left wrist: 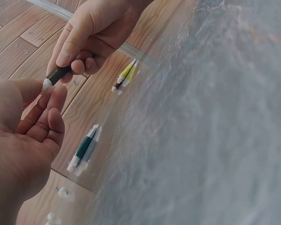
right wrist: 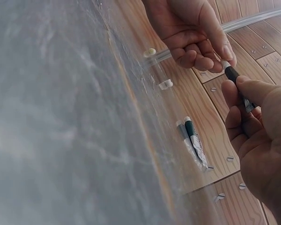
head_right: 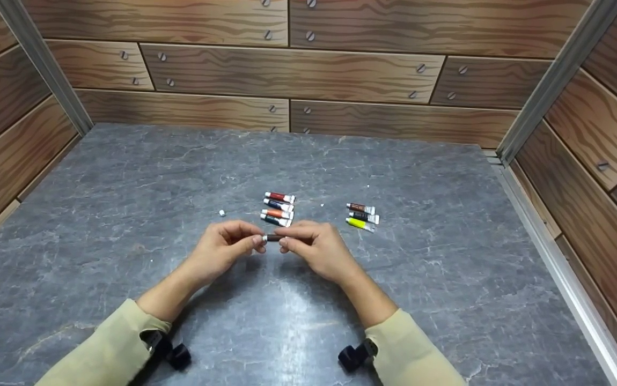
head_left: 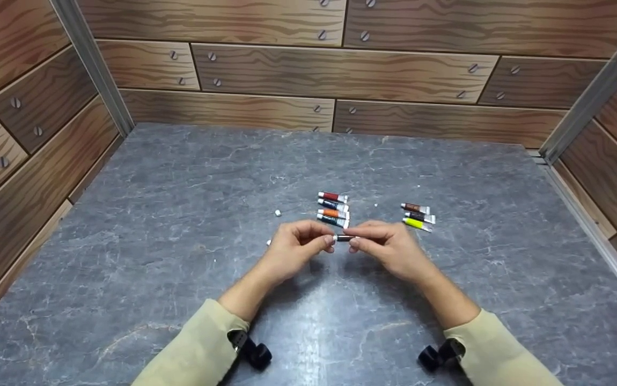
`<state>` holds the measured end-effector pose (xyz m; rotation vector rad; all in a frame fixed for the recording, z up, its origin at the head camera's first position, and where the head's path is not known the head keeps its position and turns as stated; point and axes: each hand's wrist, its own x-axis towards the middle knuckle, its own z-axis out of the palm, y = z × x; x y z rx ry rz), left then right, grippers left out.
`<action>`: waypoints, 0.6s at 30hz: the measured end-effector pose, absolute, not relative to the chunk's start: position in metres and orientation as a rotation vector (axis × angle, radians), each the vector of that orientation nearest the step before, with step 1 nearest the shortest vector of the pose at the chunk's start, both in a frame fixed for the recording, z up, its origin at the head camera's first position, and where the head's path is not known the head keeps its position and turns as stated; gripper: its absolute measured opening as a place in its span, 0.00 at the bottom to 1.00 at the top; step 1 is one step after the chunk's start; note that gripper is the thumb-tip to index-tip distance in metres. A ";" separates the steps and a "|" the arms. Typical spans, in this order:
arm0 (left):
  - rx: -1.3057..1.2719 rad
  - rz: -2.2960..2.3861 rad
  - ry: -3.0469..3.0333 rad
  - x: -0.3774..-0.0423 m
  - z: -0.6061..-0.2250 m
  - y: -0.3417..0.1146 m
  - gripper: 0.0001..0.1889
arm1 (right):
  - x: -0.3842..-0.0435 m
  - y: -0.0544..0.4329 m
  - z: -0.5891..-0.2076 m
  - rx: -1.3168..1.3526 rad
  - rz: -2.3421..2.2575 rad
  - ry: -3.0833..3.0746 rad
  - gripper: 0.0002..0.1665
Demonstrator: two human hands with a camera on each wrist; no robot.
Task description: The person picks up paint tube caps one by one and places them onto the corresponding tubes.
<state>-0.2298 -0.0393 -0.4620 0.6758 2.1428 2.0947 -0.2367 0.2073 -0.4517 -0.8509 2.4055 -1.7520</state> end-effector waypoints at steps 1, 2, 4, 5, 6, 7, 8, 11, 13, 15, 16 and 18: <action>0.680 2.092 2.156 -0.230 -0.462 -0.039 0.06 | -0.237 0.207 -0.452 -0.848 -1.754 2.401 0.16; 0.685 2.087 2.167 -0.230 -0.462 -0.040 0.06 | -0.237 0.207 -0.452 -0.846 -1.756 2.398 0.16; 0.691 2.086 2.190 -0.230 -0.463 -0.040 0.06 | -0.237 0.207 -0.452 -0.850 -1.754 2.398 0.16; 0.690 2.085 2.207 -0.230 -0.463 -0.040 0.06 | -0.237 0.207 -0.452 -0.855 -1.752 2.397 0.16; 0.687 2.085 2.222 -0.230 -0.463 -0.040 0.06 | -0.237 0.206 -0.453 -0.861 -1.752 2.395 0.16; 0.682 2.086 2.235 -0.230 -0.463 -0.040 0.07 | -0.238 0.206 -0.453 -0.868 -1.749 2.395 0.16; 0.679 2.089 2.243 -0.230 -0.464 -0.041 0.07 | -0.238 0.206 -0.454 -0.872 -1.748 2.395 0.16; 0.681 2.090 2.263 -0.229 -0.463 -0.041 0.08 | -0.238 0.206 -0.454 -0.869 -1.755 2.387 0.16; 0.697 2.098 2.256 -0.228 -0.463 -0.040 0.08 | -0.237 0.207 -0.454 -0.854 -1.761 2.387 0.16; 0.711 2.102 2.256 -0.229 -0.462 -0.039 0.07 | -0.237 0.207 -0.454 -0.845 -1.763 2.388 0.16; 0.715 2.106 2.256 -0.229 -0.462 -0.039 0.07 | -0.237 0.207 -0.453 -0.844 -1.762 2.389 0.16; 0.714 2.110 2.259 -0.230 -0.462 -0.039 0.07 | -0.237 0.207 -0.453 -0.850 -1.760 2.392 0.17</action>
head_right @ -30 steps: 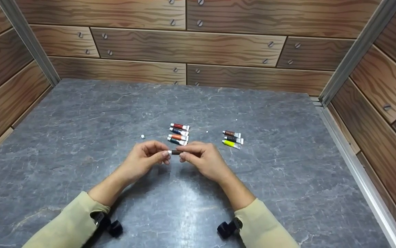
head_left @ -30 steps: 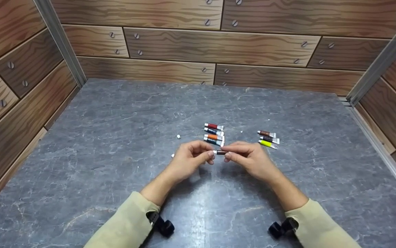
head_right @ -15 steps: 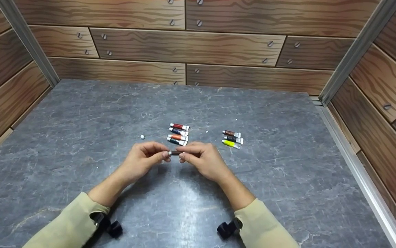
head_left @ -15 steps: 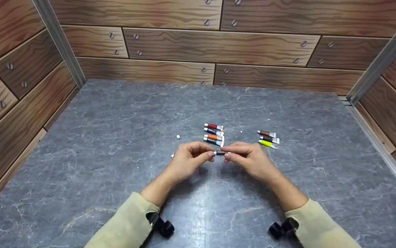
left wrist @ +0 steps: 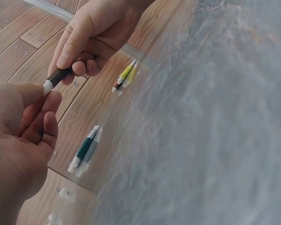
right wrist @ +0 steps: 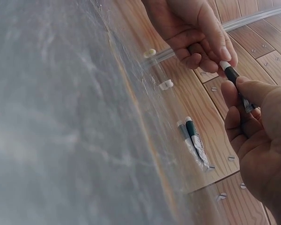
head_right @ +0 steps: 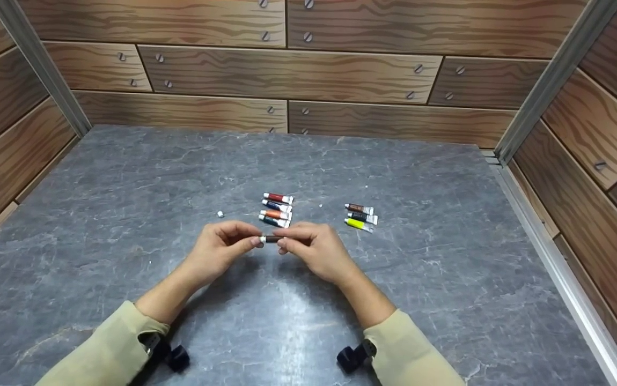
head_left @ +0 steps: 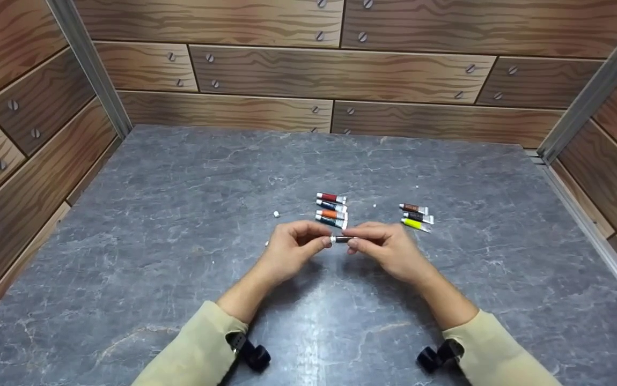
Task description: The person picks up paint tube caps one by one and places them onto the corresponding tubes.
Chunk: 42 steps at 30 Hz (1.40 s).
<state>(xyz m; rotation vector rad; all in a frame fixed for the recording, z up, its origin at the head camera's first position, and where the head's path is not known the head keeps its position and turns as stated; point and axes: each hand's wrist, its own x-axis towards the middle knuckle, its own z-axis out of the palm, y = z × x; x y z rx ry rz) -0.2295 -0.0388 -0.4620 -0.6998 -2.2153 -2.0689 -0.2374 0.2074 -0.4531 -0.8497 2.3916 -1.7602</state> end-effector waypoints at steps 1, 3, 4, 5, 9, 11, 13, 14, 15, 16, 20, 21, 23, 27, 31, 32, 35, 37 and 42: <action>-0.694 -2.068 -2.216 -0.230 -0.462 -0.039 0.07 | -0.237 0.207 -0.453 -0.855 -1.757 2.393 0.17; -0.689 -2.068 -2.214 -0.230 -0.462 -0.039 0.07 | -0.238 0.207 -0.453 -0.865 -1.757 2.391 0.17; -0.685 -2.070 -2.212 -0.230 -0.462 -0.038 0.07 | -0.238 0.207 -0.453 -0.868 -1.759 2.388 0.17; -0.681 -2.070 -2.211 -0.230 -0.462 -0.038 0.07 | -0.238 0.207 -0.453 -0.870 -1.760 2.386 0.17; -0.681 -2.095 -2.214 -0.230 -0.463 -0.038 0.09 | -0.237 0.207 -0.453 -0.860 -1.769 2.381 0.16; -0.687 -2.123 -2.226 -0.231 -0.463 -0.038 0.10 | -0.237 0.207 -0.453 -0.855 -1.773 2.381 0.15; -0.693 -2.155 -2.244 -0.231 -0.463 -0.039 0.10 | -0.237 0.208 -0.454 -0.852 -1.777 2.385 0.15; -0.696 -2.172 -2.253 -0.231 -0.463 -0.039 0.10 | -0.237 0.208 -0.453 -0.852 -1.777 2.387 0.15; -0.698 -2.184 -2.262 -0.230 -0.463 -0.039 0.09 | -0.237 0.208 -0.454 -0.852 -1.778 2.389 0.15; -0.699 -2.193 -2.270 -0.230 -0.463 -0.039 0.09 | -0.237 0.208 -0.453 -0.852 -1.777 2.391 0.15; -0.709 -2.195 -2.285 -0.230 -0.462 -0.040 0.08 | -0.237 0.208 -0.454 -0.858 -1.771 2.402 0.16; -0.712 -2.186 -2.286 -0.230 -0.462 -0.040 0.08 | -0.237 0.208 -0.454 -0.860 -1.769 2.404 0.16; -0.716 -2.163 -2.285 -0.230 -0.462 -0.040 0.08 | -0.237 0.208 -0.454 -0.861 -1.765 2.405 0.16; -0.720 -2.122 -2.283 -0.230 -0.462 -0.040 0.07 | -0.237 0.208 -0.454 -0.859 -1.757 2.400 0.16; -0.713 -2.091 -2.273 -0.229 -0.461 -0.040 0.05 | -0.237 0.207 -0.454 -0.864 -1.750 2.394 0.17; -0.708 -2.078 -2.273 -0.229 -0.461 -0.040 0.05 | -0.237 0.207 -0.454 -0.866 -1.747 2.394 0.17; -0.691 -2.044 -2.272 -0.228 -0.461 -0.039 0.05 | -0.237 0.207 -0.454 -0.862 -1.740 2.397 0.17; -0.681 -2.024 -2.280 -0.228 -0.461 -0.039 0.04 | -0.237 0.207 -0.454 -0.859 -1.738 2.399 0.17; -0.688 -2.034 -2.283 -0.228 -0.460 -0.039 0.06 | -0.237 0.207 -0.454 -0.862 -1.730 2.411 0.16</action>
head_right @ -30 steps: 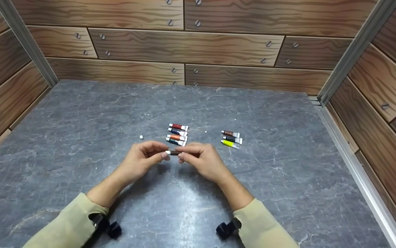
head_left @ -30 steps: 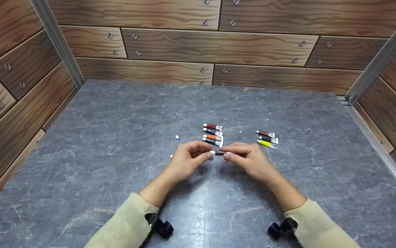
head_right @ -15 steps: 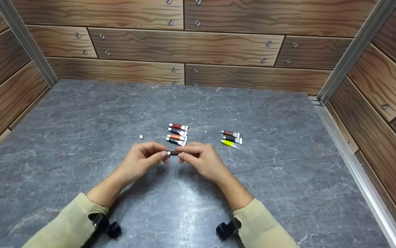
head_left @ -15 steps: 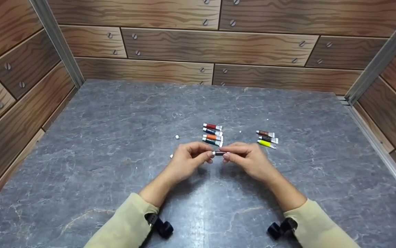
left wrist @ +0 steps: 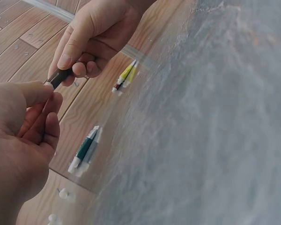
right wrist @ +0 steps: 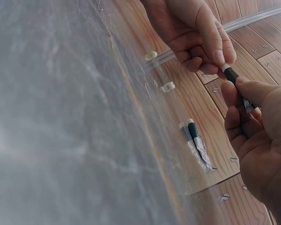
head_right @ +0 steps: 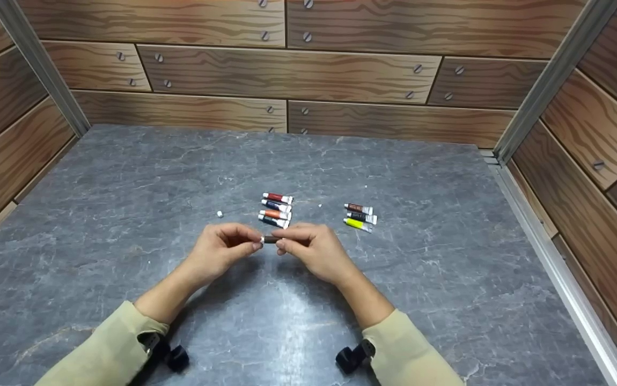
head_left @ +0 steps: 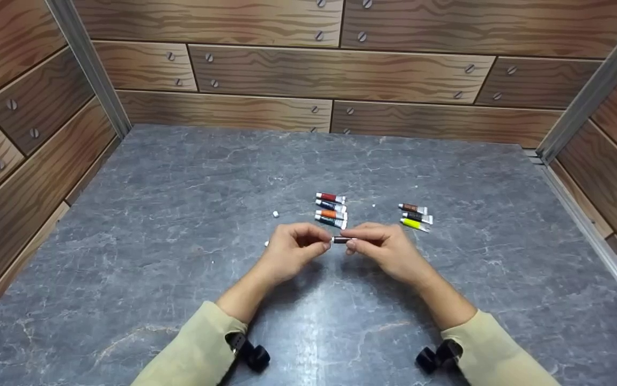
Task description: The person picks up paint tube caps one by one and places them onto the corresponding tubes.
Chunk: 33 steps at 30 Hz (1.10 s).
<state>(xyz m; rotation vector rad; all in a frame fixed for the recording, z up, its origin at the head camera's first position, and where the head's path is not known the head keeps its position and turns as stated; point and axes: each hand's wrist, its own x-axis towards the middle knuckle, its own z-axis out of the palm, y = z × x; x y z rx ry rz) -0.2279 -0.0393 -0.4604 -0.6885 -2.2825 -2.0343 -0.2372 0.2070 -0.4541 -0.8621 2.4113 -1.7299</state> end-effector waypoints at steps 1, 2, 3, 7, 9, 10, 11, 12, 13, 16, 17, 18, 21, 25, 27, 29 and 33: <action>-0.694 -2.048 -2.278 -0.228 -0.460 -0.039 0.07 | -0.237 0.207 -0.454 -0.862 -1.727 2.415 0.16; -0.701 -2.062 -2.273 -0.228 -0.461 -0.039 0.08 | -0.237 0.207 -0.454 -0.862 -1.725 2.418 0.16; -0.705 -2.079 -2.266 -0.228 -0.460 -0.039 0.10 | -0.237 0.207 -0.454 -0.862 -1.725 2.418 0.16; -0.680 -2.162 -2.228 -0.228 -0.461 -0.039 0.15 | -0.238 0.207 -0.454 -0.864 -1.730 2.414 0.16; -0.663 -2.197 -2.218 -0.228 -0.462 -0.039 0.15 | -0.238 0.207 -0.455 -0.869 -1.735 2.408 0.16; -0.655 -2.210 -2.219 -0.229 -0.462 -0.039 0.15 | -0.238 0.207 -0.455 -0.872 -1.736 2.408 0.16; -0.656 -2.218 -2.222 -0.229 -0.463 -0.039 0.14 | -0.238 0.208 -0.455 -0.874 -1.737 2.408 0.16; -0.659 -2.214 -2.234 -0.229 -0.463 -0.040 0.13 | -0.238 0.208 -0.455 -0.877 -1.737 2.408 0.15; -0.664 -2.197 -2.252 -0.230 -0.463 -0.040 0.13 | -0.238 0.208 -0.455 -0.879 -1.737 2.407 0.16; -0.676 -2.145 -2.299 -0.230 -0.462 -0.040 0.10 | -0.238 0.208 -0.454 -0.870 -1.743 2.397 0.16; -0.680 -2.129 -2.310 -0.230 -0.462 -0.040 0.10 | -0.238 0.207 -0.454 -0.865 -1.744 2.393 0.17; -0.682 -2.118 -2.318 -0.230 -0.462 -0.040 0.09 | -0.237 0.207 -0.454 -0.860 -1.746 2.388 0.17; -0.691 -2.112 -2.314 -0.230 -0.461 -0.040 0.09 | -0.237 0.207 -0.453 -0.848 -1.750 2.382 0.17; -0.691 -2.113 -2.304 -0.230 -0.461 -0.040 0.07 | -0.237 0.207 -0.453 -0.854 -1.745 2.388 0.17; -0.688 -2.107 -2.301 -0.230 -0.461 -0.040 0.06 | -0.237 0.207 -0.453 -0.858 -1.743 2.390 0.17; -0.686 -2.104 -2.298 -0.230 -0.462 -0.039 0.06 | -0.237 0.207 -0.454 -0.858 -1.743 2.389 0.17; -0.700 -2.104 -2.267 -0.229 -0.463 -0.039 0.05 | -0.237 0.207 -0.454 -0.859 -1.745 2.390 0.17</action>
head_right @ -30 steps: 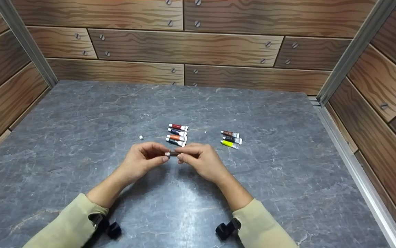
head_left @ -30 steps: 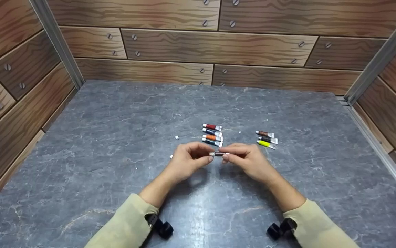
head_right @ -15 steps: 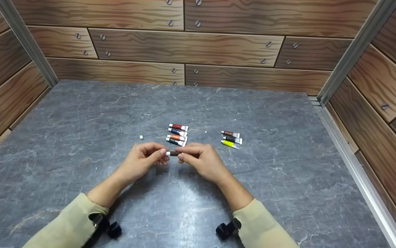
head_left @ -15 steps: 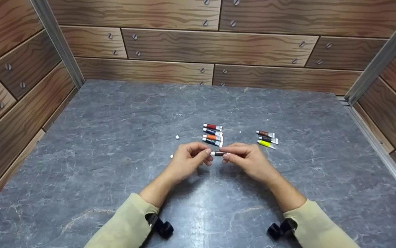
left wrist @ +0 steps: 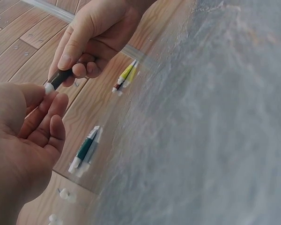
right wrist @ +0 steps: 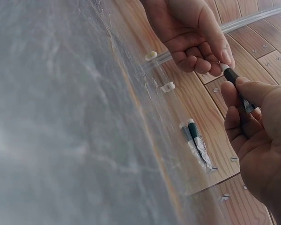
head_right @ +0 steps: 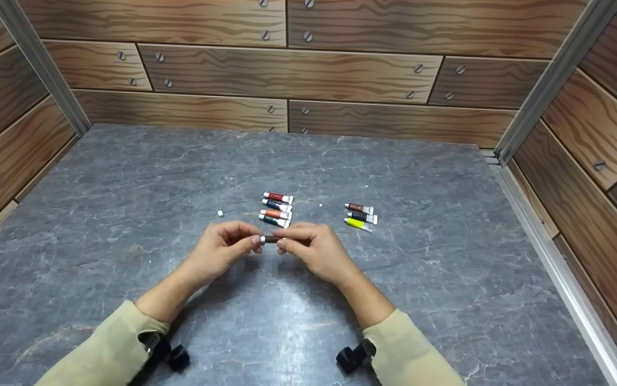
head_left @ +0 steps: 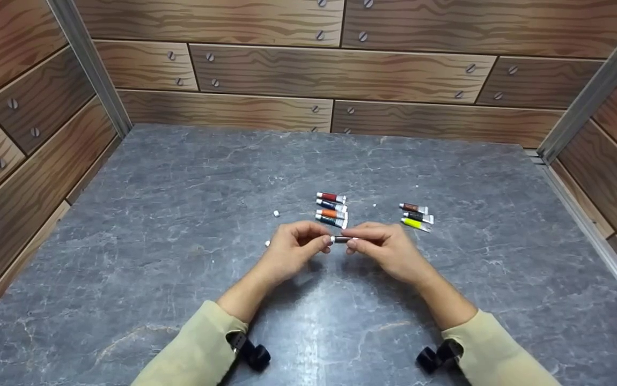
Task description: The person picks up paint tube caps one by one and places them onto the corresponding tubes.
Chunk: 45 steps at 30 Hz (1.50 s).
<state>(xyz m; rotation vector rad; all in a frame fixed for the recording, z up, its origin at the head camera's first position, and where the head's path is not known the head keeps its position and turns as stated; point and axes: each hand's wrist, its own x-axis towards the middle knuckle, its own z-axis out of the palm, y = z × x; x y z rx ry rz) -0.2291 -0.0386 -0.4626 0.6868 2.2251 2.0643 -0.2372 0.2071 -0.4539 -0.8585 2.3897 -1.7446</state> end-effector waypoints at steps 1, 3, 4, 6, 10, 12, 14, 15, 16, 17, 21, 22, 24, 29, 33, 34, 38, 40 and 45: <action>0.692 2.068 2.228 -0.229 -0.463 -0.038 0.05 | -0.237 0.207 -0.454 -0.859 -1.744 2.390 0.17; 0.699 2.071 2.239 -0.229 -0.463 -0.038 0.05 | -0.237 0.207 -0.454 -0.864 -1.744 2.389 0.17; 0.702 2.070 2.248 -0.229 -0.464 -0.038 0.05 | -0.237 0.207 -0.454 -0.867 -1.745 2.388 0.17; 0.702 2.060 2.272 -0.229 -0.463 -0.038 0.05 | -0.238 0.207 -0.455 -0.871 -1.746 2.385 0.17; 0.691 2.047 2.296 -0.229 -0.462 -0.038 0.06 | -0.237 0.207 -0.455 -0.868 -1.744 2.386 0.17; 0.692 2.059 2.285 -0.228 -0.462 -0.038 0.08 | -0.237 0.207 -0.455 -0.857 -1.745 2.389 0.16; 0.692 2.078 2.261 -0.228 -0.462 -0.038 0.10 | -0.237 0.207 -0.454 -0.847 -1.747 2.386 0.16; 0.688 2.087 2.253 -0.228 -0.462 -0.038 0.11 | -0.237 0.207 -0.454 -0.842 -1.747 2.387 0.16; 0.682 2.098 2.242 -0.228 -0.461 -0.038 0.12 | -0.237 0.207 -0.454 -0.838 -1.748 2.387 0.16; 0.670 2.107 2.229 -0.228 -0.461 -0.038 0.13 | -0.237 0.207 -0.454 -0.835 -1.748 2.386 0.17; 0.619 2.102 2.204 -0.228 -0.461 -0.038 0.14 | -0.236 0.207 -0.453 -0.830 -1.747 2.389 0.16; 0.610 2.094 2.196 -0.228 -0.461 -0.038 0.14 | -0.236 0.207 -0.453 -0.829 -1.747 2.389 0.16; 0.606 2.070 2.196 -0.229 -0.462 -0.038 0.13 | -0.236 0.207 -0.454 -0.827 -1.748 2.389 0.17; 0.606 2.032 2.202 -0.228 -0.461 -0.039 0.10 | -0.237 0.207 -0.453 -0.833 -1.743 2.392 0.17; 0.618 2.030 2.199 -0.228 -0.460 -0.039 0.09 | -0.237 0.207 -0.454 -0.848 -1.739 2.397 0.17; 0.626 2.031 2.197 -0.227 -0.460 -0.039 0.09 | -0.237 0.207 -0.454 -0.851 -1.739 2.397 0.17; 0.639 2.015 2.200 -0.228 -0.460 -0.039 0.08 | -0.238 0.207 -0.454 -0.867 -1.742 2.395 0.17; 0.647 2.010 2.201 -0.228 -0.460 -0.039 0.08 | -0.238 0.207 -0.455 -0.870 -1.741 2.396 0.17; 0.652 2.029 2.176 -0.229 -0.462 -0.039 0.07 | -0.238 0.207 -0.455 -0.871 -1.733 2.403 0.17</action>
